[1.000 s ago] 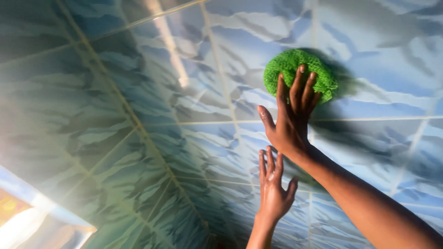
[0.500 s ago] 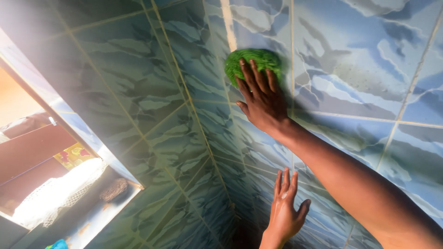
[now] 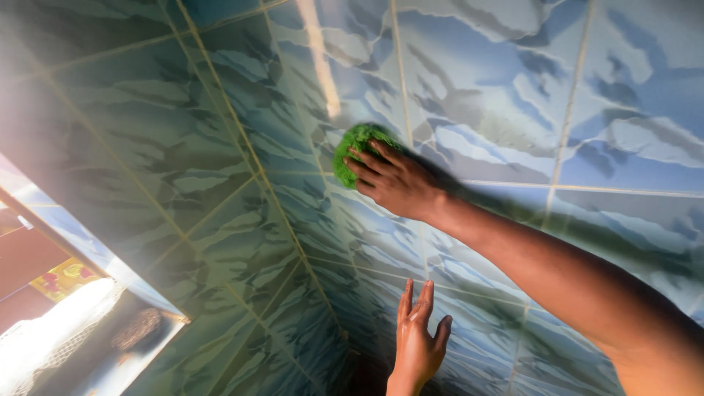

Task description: The person scrubs a tiled wall with a green sponge. They dip the sponge into a purple bucket of soapy water and continue scrubbing the wall in a repetitive motion.

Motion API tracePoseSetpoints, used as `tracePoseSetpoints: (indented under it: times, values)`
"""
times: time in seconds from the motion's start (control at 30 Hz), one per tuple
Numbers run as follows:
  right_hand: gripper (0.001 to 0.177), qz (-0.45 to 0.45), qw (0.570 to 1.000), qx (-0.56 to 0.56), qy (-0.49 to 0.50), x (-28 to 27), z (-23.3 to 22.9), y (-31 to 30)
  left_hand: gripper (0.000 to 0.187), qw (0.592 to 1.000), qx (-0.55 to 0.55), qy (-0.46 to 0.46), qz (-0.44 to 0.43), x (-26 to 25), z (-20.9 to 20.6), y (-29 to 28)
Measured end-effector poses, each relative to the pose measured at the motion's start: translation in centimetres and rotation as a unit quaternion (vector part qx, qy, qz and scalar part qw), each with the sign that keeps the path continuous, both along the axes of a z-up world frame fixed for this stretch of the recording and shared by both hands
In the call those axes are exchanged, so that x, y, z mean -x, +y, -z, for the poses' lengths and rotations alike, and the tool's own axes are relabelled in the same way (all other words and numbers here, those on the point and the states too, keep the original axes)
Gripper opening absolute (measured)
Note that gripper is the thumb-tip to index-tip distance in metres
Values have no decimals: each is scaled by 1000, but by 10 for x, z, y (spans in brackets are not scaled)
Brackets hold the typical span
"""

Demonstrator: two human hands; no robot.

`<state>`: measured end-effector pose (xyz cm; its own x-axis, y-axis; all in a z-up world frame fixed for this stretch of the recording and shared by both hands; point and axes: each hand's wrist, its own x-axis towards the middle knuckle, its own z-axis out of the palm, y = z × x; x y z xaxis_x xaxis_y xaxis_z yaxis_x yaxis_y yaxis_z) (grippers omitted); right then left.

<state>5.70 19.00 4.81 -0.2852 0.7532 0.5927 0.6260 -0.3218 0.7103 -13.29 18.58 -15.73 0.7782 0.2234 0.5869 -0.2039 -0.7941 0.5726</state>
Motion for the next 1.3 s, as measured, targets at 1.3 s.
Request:
tracePoseSetpoints:
  times: [1.3]
  values:
    - [12,92,993,-47,51,-52,43,-620,83,960,-126,-224,115,-139,-101,-291]
